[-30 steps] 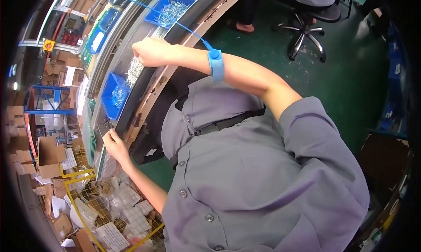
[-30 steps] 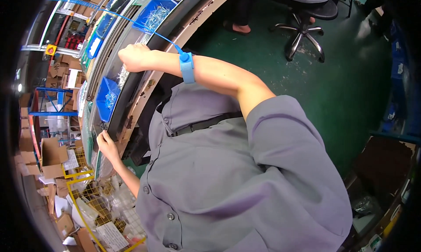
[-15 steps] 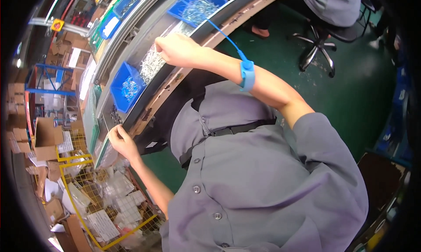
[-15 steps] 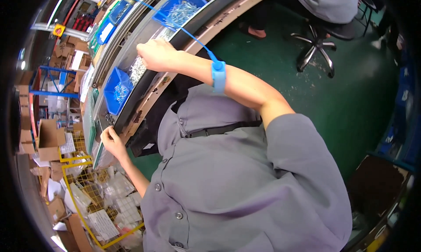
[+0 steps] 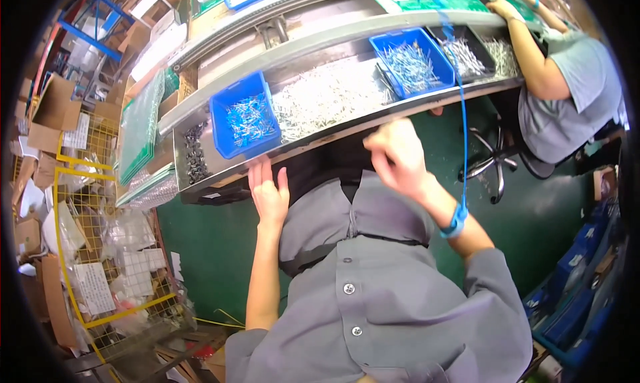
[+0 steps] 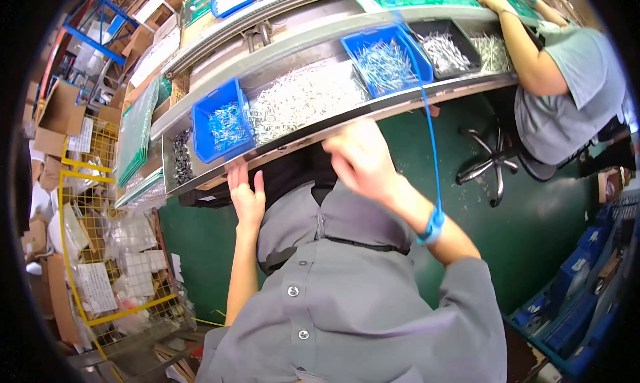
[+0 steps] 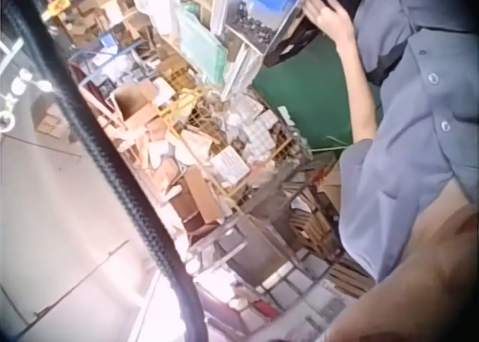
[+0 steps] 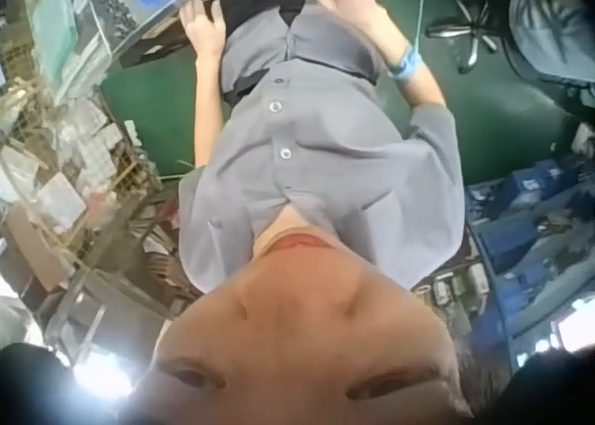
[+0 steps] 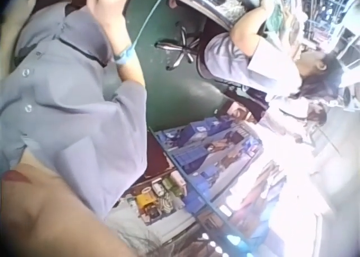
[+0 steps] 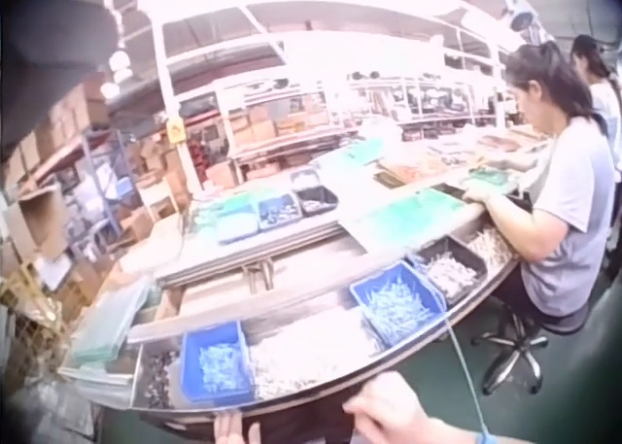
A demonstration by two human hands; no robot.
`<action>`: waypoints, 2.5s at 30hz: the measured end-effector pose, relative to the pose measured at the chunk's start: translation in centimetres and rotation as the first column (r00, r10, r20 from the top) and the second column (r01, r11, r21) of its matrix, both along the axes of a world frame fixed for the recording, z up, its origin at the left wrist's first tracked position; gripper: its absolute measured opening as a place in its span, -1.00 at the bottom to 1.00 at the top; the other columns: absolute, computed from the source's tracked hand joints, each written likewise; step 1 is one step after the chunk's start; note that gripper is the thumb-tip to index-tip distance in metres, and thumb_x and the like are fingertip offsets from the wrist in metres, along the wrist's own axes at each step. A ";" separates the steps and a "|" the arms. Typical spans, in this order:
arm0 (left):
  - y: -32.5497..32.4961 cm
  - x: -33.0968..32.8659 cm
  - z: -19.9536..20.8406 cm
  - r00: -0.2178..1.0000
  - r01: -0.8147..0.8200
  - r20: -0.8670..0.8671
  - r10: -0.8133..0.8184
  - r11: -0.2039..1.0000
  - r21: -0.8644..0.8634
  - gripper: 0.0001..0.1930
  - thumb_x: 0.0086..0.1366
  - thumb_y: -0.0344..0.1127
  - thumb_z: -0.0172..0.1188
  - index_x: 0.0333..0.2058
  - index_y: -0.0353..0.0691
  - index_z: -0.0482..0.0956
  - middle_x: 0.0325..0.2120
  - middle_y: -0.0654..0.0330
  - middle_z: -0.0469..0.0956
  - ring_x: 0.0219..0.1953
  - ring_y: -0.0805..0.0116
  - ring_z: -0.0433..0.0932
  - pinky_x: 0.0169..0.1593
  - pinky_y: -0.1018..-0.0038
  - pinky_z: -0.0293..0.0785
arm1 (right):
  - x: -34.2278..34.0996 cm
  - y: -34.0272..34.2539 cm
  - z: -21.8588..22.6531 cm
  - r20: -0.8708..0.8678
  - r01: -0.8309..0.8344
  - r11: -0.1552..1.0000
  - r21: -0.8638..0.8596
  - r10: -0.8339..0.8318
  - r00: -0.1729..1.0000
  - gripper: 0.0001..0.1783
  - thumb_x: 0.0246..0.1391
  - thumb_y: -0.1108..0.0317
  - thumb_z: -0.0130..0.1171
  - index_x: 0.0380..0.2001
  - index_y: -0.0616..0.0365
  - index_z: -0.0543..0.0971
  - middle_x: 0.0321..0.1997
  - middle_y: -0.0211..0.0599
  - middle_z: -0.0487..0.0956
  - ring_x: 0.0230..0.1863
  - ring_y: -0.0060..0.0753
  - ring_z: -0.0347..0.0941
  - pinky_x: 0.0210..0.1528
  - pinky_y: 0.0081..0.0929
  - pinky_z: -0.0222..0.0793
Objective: The person inserts electronic components into a circuit board by hand, slides the board down the assembly line conveyor, and places a new circuit board onto the track.
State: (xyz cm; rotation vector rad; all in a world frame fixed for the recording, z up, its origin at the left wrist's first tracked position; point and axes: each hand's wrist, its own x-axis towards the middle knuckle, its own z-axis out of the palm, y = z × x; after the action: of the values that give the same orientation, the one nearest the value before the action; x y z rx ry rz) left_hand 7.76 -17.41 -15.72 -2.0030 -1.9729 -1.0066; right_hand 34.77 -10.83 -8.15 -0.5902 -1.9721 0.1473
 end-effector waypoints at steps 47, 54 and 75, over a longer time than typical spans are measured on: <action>0.4 -2.7 -7.5 0.993 -0.053 0.091 0.079 0.966 -0.251 -0.80 0.25 -0.39 0.01 -0.24 -0.34 0.54 -0.37 0.03 0.54 -0.30 0.14 0.51 -0.16 0.26 0.41 | -3.0 4.8 -13.0 -0.377 -0.368 -0.130 -0.921 0.057 0.924 -0.53 0.23 0.17 -0.13 0.17 0.07 0.35 0.23 -0.15 0.34 0.22 -0.13 0.25 0.29 -0.21 0.13; -2.1 -2.9 -8.2 0.986 -0.077 0.122 0.115 0.956 -0.284 -0.81 0.23 -0.41 0.03 -0.23 -0.34 0.54 -0.38 0.02 0.53 -0.32 0.12 0.50 -0.18 0.26 0.41 | -4.9 6.0 -12.3 -0.305 -0.295 -0.074 -0.952 0.214 0.928 -0.52 0.21 0.16 -0.10 0.15 0.08 0.36 0.21 -0.12 0.35 0.21 -0.11 0.26 0.28 -0.20 0.14; -4.6 -1.7 -8.3 0.930 0.243 0.351 -0.107 0.896 -0.372 -0.81 0.19 -0.45 0.08 -0.22 -0.34 0.54 -0.41 -0.03 0.53 -0.37 0.04 0.49 -0.25 0.25 0.41 | -4.9 5.7 -7.6 0.122 0.075 0.159 -0.984 0.308 0.943 -0.51 0.15 0.15 -0.03 0.11 0.14 0.40 0.17 -0.05 0.38 0.20 -0.06 0.27 0.26 -0.17 0.16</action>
State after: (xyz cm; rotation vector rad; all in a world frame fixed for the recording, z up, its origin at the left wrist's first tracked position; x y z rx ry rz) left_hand 6.05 -22.06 -24.00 -2.4068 -2.3723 -1.0904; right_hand 29.87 -5.14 -15.73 -1.3573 -1.9779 1.7085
